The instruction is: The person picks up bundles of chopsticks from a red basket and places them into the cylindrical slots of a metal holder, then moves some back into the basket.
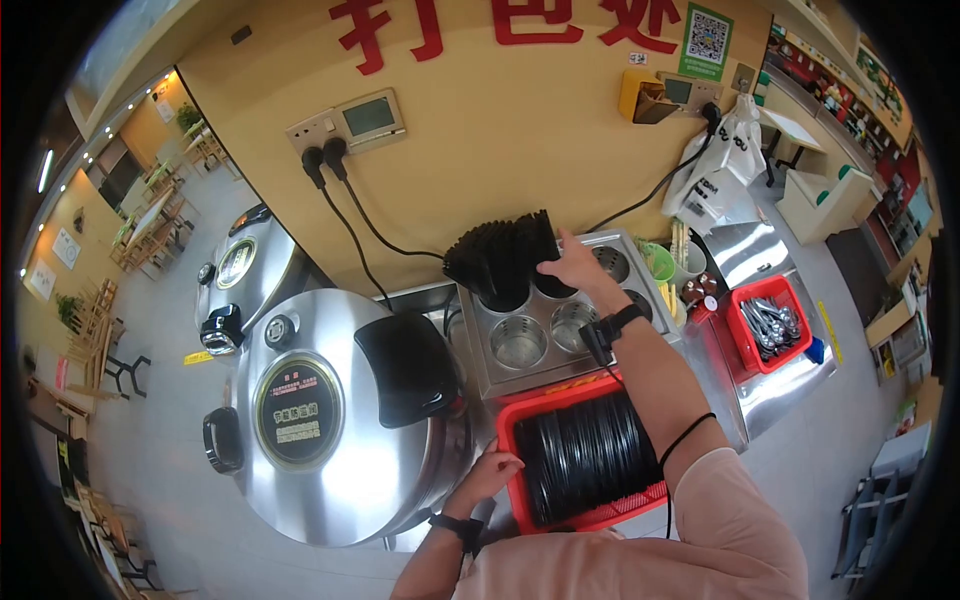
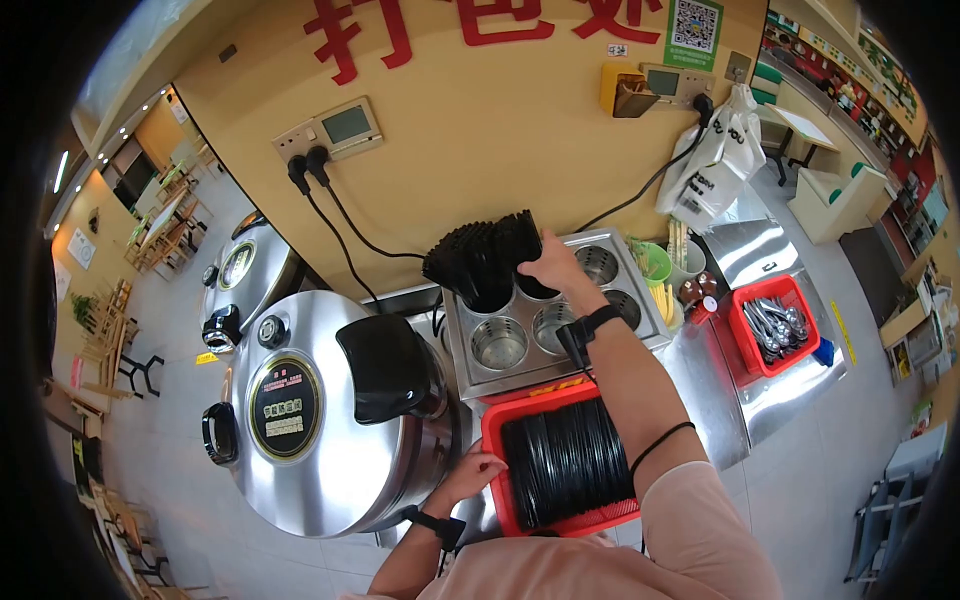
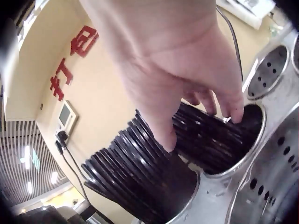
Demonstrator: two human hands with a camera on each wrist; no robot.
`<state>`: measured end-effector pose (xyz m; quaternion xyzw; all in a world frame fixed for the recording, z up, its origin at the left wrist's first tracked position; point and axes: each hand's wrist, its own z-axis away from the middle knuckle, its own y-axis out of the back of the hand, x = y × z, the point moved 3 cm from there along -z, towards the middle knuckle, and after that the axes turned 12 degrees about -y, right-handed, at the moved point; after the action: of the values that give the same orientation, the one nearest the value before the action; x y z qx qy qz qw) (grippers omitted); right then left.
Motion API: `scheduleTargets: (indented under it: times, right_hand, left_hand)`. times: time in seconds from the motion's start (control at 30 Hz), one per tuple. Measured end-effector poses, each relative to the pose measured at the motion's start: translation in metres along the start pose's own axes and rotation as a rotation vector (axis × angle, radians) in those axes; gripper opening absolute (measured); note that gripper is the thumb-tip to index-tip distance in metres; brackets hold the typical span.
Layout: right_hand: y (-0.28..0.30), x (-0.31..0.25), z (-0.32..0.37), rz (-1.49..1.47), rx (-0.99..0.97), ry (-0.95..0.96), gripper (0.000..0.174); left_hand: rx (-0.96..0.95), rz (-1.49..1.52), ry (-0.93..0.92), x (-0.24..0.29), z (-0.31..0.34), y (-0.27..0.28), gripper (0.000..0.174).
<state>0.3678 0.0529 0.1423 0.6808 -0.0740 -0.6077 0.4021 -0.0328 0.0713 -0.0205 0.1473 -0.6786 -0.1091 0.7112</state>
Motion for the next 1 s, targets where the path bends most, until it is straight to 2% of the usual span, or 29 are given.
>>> scheduleTargets:
  times: [0.07, 0.13, 0.2, 0.23, 0.3, 0.33, 0.37, 0.4, 0.43, 0.5, 0.53, 0.63, 0.7, 0.87, 0.97, 1.0]
  right_hand:
    - [-0.021, -0.006, -0.008, -0.021, -0.048, 0.095, 0.083]
    - [-0.026, -0.015, 0.001, -0.014, 0.014, 0.128, 0.077]
    - [-0.03, -0.016, 0.003, 0.05, 0.06, -0.035, 0.072]
    - [-0.03, -0.018, 0.005, 0.051, 0.06, -0.036, 0.072]
    - [-0.029, -0.014, 0.007, 0.073, 0.122, -0.024, 0.061]
    - [-0.028, -0.012, 0.008, 0.075, 0.124, -0.027, 0.061]
    - [-0.027, -0.011, 0.01, 0.096, 0.146, -0.008, 0.053]
    - [-0.026, -0.01, 0.011, 0.116, 0.167, 0.013, 0.044]
    - [-0.025, -0.01, 0.013, 0.115, 0.169, 0.014, 0.044]
    - [-0.02, -0.008, 0.017, 0.085, 0.228, -0.045, 0.028]
    - [-0.019, -0.009, 0.018, 0.083, 0.231, -0.042, 0.028]
    - [-0.015, -0.014, 0.02, -0.015, 0.27, -0.021, 0.023]
    - [-0.009, -0.017, 0.015, -0.115, 0.385, 0.074, 0.024]
    - [0.024, -0.028, 0.013, -0.358, 0.382, 0.074, 0.016]
    - [0.039, -0.025, 0.011, -0.812, 0.321, 0.054, 0.009]
    - [0.044, -0.027, 0.013, -0.811, 0.322, 0.053, 0.009]
  left_hand:
    - [0.023, 0.049, -0.005, 0.0, 0.0, 0.0, 0.016]
    - [0.018, 0.05, -0.009, 0.002, -0.001, 0.002, 0.016]
    - [0.009, 0.054, -0.015, 0.002, -0.002, 0.002, 0.016]
    - [0.008, 0.044, -0.03, 0.001, -0.002, 0.002, 0.016]
    - [0.001, 0.038, -0.046, 0.003, -0.003, 0.003, 0.016]
    - [-0.008, 0.071, -0.006, 0.004, -0.003, 0.004, 0.016]
    - [-0.016, 0.102, 0.034, 0.005, -0.003, 0.004, 0.016]
    - [-0.017, 0.101, 0.032, 0.003, -0.003, 0.004, 0.016]
    - [-0.012, 0.086, 0.002, 0.001, -0.004, 0.003, 0.016]
    - [-0.006, 0.069, -0.032, 0.003, -0.004, 0.004, 0.016]
    - [-0.005, 0.056, -0.015, 0.003, -0.004, 0.004, 0.016]
    - [-0.004, 0.054, 0.005, 0.008, -0.003, 0.005, 0.016]
    - [-0.008, 0.065, 0.009, 0.008, -0.002, 0.004, 0.016]
    - [-0.023, 0.019, -0.008, 0.002, -0.003, 0.003, 0.015]
    - [-0.02, 0.022, -0.022, -0.001, -0.003, 0.002, 0.015]
    - [-0.021, 0.022, -0.022, -0.002, -0.003, 0.001, 0.015]
